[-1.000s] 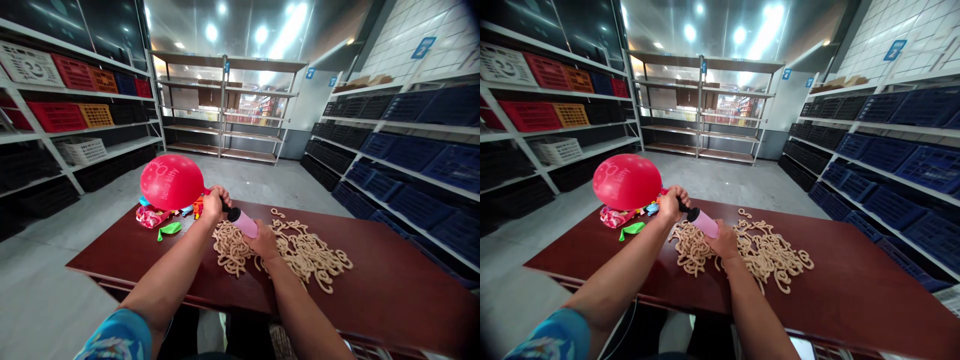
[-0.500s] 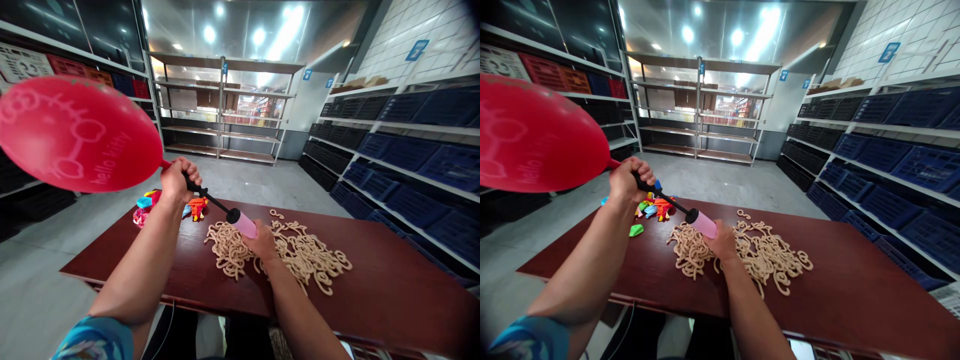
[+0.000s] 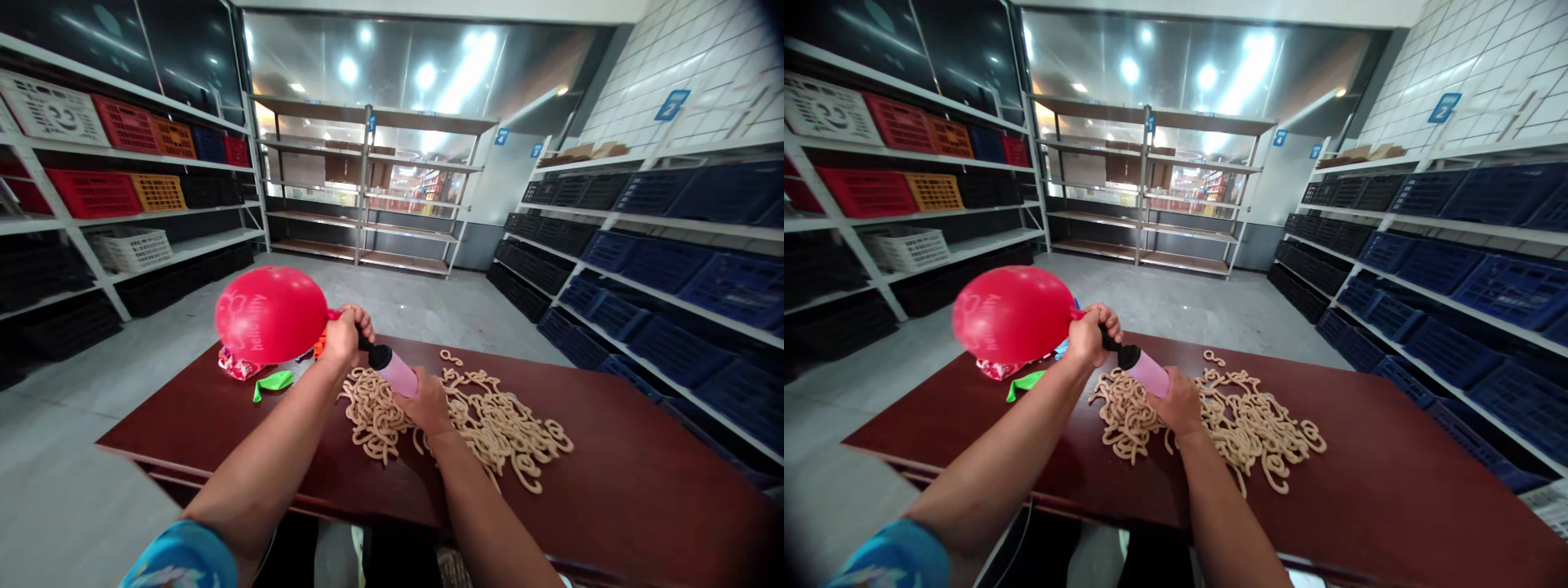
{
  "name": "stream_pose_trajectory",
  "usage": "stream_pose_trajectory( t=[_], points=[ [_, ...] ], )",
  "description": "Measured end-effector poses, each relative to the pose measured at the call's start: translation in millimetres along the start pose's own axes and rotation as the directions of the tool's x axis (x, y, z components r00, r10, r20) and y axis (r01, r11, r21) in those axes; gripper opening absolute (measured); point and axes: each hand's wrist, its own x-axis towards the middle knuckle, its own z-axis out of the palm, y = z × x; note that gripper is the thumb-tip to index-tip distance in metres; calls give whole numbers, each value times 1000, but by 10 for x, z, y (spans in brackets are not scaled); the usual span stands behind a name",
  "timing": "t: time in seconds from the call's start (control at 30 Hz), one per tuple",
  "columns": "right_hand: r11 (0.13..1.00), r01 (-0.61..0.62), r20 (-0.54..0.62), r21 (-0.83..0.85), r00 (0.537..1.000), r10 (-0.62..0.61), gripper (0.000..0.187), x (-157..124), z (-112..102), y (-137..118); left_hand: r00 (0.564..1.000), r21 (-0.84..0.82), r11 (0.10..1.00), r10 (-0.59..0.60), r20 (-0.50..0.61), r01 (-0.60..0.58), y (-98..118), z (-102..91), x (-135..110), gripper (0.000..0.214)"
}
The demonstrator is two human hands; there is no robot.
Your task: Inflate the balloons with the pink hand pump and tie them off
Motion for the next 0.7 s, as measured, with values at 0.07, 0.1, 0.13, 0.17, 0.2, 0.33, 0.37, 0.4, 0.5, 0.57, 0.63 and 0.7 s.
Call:
stream_pose_trajectory(
  t=[0.07, 0.1, 0.13, 0.17, 0.2, 0.33, 0.37, 0.4, 0.5, 0.57, 0.63, 0.7],
  points=[
    [1000, 5, -4, 16, 1000, -4, 39, 10, -9, 4, 999, -5, 1000, 25, 21, -25, 274, 26, 0, 19],
    [1000, 3, -2, 25, 1000, -3, 40, 15, -15, 6, 998, -9, 999, 52, 22, -52, 431, 39, -1, 19],
    [999, -3, -2, 35, 1000, 3, 41, 20, -21, 6, 997, -3, 997, 74, 28, -74, 587, 48, -3, 20],
    [999, -9, -1, 44, 1000, 9, 40, 23, -27, 4, 994, 2, 995, 97, 40, -97, 732, 55, -5, 20],
    [999, -12, 2, 52, 1000, 12, 40, 26, -30, 1, 991, 4, 992, 127, 43, -127, 857, 60, -8, 20],
    [998, -21, -4, 64, 1000, 21, 35, 15, -18, -13, 982, 17, 983, 183, 51, -184, 1033, 64, -3, 18],
    [998, -20, -7, 61, 1000, 21, 34, 9, -11, -13, 983, 15, 984, 178, 46, -179, 990, 65, 4, 18],
    [998, -20, -11, 57, 1000, 21, 33, 3, -5, -13, 986, 10, 986, 165, 38, -166, 918, 66, 14, 18],
    [999, -9, -2, 41, 1000, 9, 35, -13, 8, -7, 994, 1, 995, 104, 17, -104, 581, 66, 42, 17],
    [999, -7, 9, 34, 1000, 7, 35, -19, 8, -5, 998, 18, 998, 58, 11, -58, 315, 59, 44, 17],
    [999, -7, 15, 31, 1000, 6, 35, -21, 4, -7, 1000, 37, 999, 20, 1, -20, 72, 48, 29, 16],
    [1000, -2, 19, 31, 1000, 2, 34, -21, -5, -11, 1000, 35, 999, -2, -12, 2, -104, 39, 6, 16]
  ],
)
